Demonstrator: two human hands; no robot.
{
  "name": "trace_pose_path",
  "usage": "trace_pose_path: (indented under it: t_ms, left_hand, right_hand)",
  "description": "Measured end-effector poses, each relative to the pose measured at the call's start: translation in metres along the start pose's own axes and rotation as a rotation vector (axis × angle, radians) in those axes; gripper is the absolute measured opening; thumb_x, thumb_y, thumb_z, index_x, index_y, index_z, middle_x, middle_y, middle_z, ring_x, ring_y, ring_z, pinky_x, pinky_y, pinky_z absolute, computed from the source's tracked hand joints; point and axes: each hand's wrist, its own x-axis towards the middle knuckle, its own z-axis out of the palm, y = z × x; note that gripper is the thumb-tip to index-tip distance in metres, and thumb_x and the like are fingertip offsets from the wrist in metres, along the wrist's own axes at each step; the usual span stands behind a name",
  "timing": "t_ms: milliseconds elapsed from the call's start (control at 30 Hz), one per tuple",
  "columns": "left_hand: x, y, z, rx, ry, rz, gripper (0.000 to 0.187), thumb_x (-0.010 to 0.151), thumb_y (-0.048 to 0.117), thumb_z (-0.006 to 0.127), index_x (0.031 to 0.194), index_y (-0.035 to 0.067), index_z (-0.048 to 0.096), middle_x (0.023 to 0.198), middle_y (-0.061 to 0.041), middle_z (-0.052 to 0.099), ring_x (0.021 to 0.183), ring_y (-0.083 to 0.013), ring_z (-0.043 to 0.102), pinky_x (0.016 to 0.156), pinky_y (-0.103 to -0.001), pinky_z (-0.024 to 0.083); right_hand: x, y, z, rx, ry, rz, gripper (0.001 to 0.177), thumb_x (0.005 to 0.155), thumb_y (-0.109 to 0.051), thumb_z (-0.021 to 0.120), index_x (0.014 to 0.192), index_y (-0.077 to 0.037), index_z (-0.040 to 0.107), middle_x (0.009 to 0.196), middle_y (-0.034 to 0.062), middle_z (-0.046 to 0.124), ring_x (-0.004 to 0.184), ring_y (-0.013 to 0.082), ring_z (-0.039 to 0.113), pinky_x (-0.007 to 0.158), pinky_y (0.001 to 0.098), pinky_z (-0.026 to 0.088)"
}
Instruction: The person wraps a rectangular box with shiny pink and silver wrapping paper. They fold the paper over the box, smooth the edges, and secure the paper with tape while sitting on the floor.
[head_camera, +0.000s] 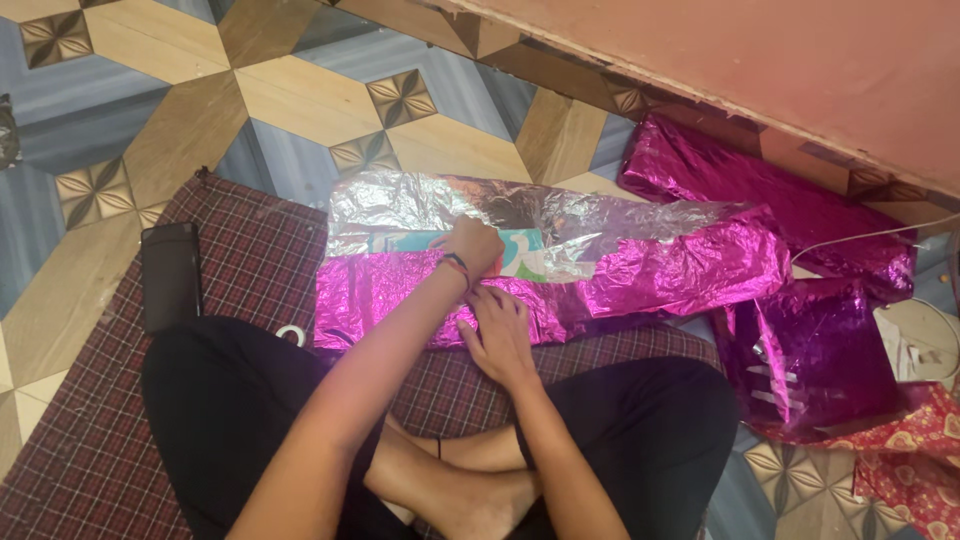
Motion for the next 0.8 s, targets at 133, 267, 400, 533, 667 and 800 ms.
trace_pose_path:
  t_ms: [133, 267, 400, 533, 667, 800]
  left_hand:
    - [0.007, 0.0, 0.003, -0.057, -0.033, -0.096, 0.015, 0.087, 0.018, 0.069, 0.091, 0.02, 0.083, 0.094, -0.002, 0.079, 0.089, -0.0248, 0.077, 0.063, -0.04, 0.057]
    - [0.014, -0.001, 0.002, -0.101, -0.027, -0.132, 0.014, 0.086, 0.017, 0.07, 0.092, 0.018, 0.083, 0.092, -0.004, 0.079, 0.087, -0.0254, 0.077, 0.058, -0.041, 0.056]
    - [0.02, 0.004, 0.003, -0.056, 0.016, -0.139, 0.013, 0.083, 0.017, 0.071, 0.091, 0.018, 0.082, 0.088, -0.002, 0.078, 0.085, -0.0254, 0.077, 0.058, -0.043, 0.056]
    - [0.032, -0.001, 0.024, -0.145, 0.201, -0.209, 0.013, 0.08, 0.016, 0.071, 0.086, 0.016, 0.082, 0.087, -0.007, 0.077, 0.085, -0.0268, 0.077, 0.067, -0.042, 0.058]
    - [0.046, -0.016, 0.055, -0.182, 0.254, -0.256, 0.015, 0.079, 0.011, 0.069, 0.088, 0.011, 0.082, 0.09, -0.013, 0.076, 0.088, -0.0298, 0.076, 0.072, -0.041, 0.061]
    - [0.061, -0.021, 0.072, -0.285, 0.209, -0.344, 0.016, 0.086, 0.008, 0.066, 0.089, 0.009, 0.081, 0.093, -0.015, 0.077, 0.089, -0.0317, 0.077, 0.073, -0.042, 0.062]
  right_hand:
    - [0.0, -0.002, -0.003, 0.03, 0.031, -0.009, 0.04, 0.093, -0.031, 0.065, 0.125, -0.007, 0.066, 0.132, 0.0116, 0.064, 0.128, 0.0333, 0.053, 0.107, 0.0499, 0.035]
    - [0.001, -0.003, -0.004, 0.053, 0.045, 0.005, 0.038, 0.093, -0.03, 0.066, 0.123, -0.006, 0.067, 0.126, 0.0116, 0.066, 0.126, 0.0332, 0.055, 0.106, 0.0498, 0.037]
    - [0.002, -0.004, -0.003, 0.056, 0.064, 0.002, 0.036, 0.093, -0.027, 0.067, 0.121, -0.005, 0.067, 0.125, 0.0115, 0.067, 0.126, 0.0336, 0.056, 0.106, 0.0503, 0.037]
    - [0.0, -0.003, -0.003, 0.072, 0.065, 0.004, 0.035, 0.093, -0.027, 0.066, 0.12, -0.004, 0.067, 0.126, 0.0119, 0.068, 0.125, 0.0338, 0.056, 0.107, 0.0514, 0.037]
    - [0.0, -0.002, -0.001, 0.07, 0.074, 0.012, 0.033, 0.095, -0.028, 0.066, 0.117, -0.004, 0.067, 0.124, 0.0119, 0.068, 0.125, 0.0342, 0.056, 0.106, 0.0513, 0.038]
    - [0.001, 0.0, 0.002, 0.072, 0.082, 0.008, 0.032, 0.096, -0.028, 0.065, 0.116, -0.004, 0.067, 0.126, 0.0119, 0.068, 0.125, 0.034, 0.056, 0.106, 0.0508, 0.038]
